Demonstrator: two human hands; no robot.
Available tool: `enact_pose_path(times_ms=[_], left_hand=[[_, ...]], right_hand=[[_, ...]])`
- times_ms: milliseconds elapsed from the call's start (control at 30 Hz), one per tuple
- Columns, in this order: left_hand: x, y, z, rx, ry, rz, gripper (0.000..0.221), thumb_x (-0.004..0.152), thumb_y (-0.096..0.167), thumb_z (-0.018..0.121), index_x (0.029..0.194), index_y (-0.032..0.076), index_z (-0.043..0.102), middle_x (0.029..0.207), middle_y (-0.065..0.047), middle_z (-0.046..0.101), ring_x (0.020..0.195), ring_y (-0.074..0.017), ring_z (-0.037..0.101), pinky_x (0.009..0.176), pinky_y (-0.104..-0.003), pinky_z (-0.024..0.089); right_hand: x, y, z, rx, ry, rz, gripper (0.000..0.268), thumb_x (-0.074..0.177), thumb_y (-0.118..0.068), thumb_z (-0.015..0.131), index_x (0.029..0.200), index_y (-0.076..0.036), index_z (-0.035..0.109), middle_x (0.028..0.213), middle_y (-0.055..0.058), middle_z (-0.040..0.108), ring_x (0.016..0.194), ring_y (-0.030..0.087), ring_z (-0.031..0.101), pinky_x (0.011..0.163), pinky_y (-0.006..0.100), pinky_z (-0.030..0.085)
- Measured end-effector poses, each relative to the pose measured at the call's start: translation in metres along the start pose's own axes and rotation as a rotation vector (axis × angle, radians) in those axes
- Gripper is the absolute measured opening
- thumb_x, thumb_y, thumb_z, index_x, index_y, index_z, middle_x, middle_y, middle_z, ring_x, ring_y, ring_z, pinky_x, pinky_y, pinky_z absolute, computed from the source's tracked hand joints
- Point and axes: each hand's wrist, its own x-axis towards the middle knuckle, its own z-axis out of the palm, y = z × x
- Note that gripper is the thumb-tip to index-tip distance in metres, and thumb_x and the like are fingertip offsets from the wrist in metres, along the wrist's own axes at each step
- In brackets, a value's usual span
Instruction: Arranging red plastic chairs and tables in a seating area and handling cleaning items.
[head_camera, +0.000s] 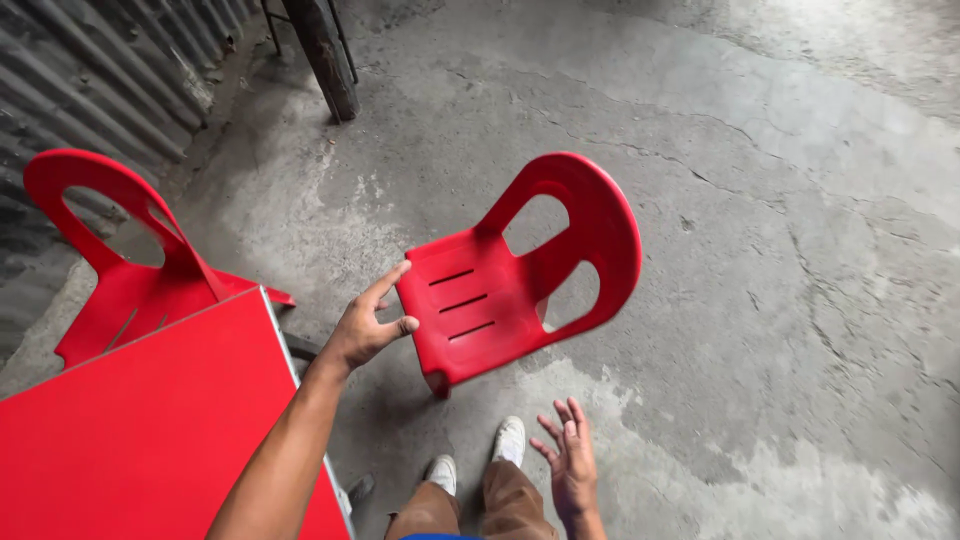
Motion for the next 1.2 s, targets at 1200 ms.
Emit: enact_pose_path(times_ms=[1200], left_hand=[[0.295,-0.336,0.102,0.606,-0.479,-0.572,0.09,0.055,0.048,0.095,0.127,0.009,0.058,0.125,-0.015,0.069,0.121,-0.0348,0.065,0.098,-0.048,0.052]], right_hand=[[0.174,0.253,0.001,0.653,0.601,0.58,0.058,0.078,-0.007,0.076,0.132,-0.008,0.055,0.135,0.008,0.06,0.13,0.028,0.054,0.118,0.052,0.039]])
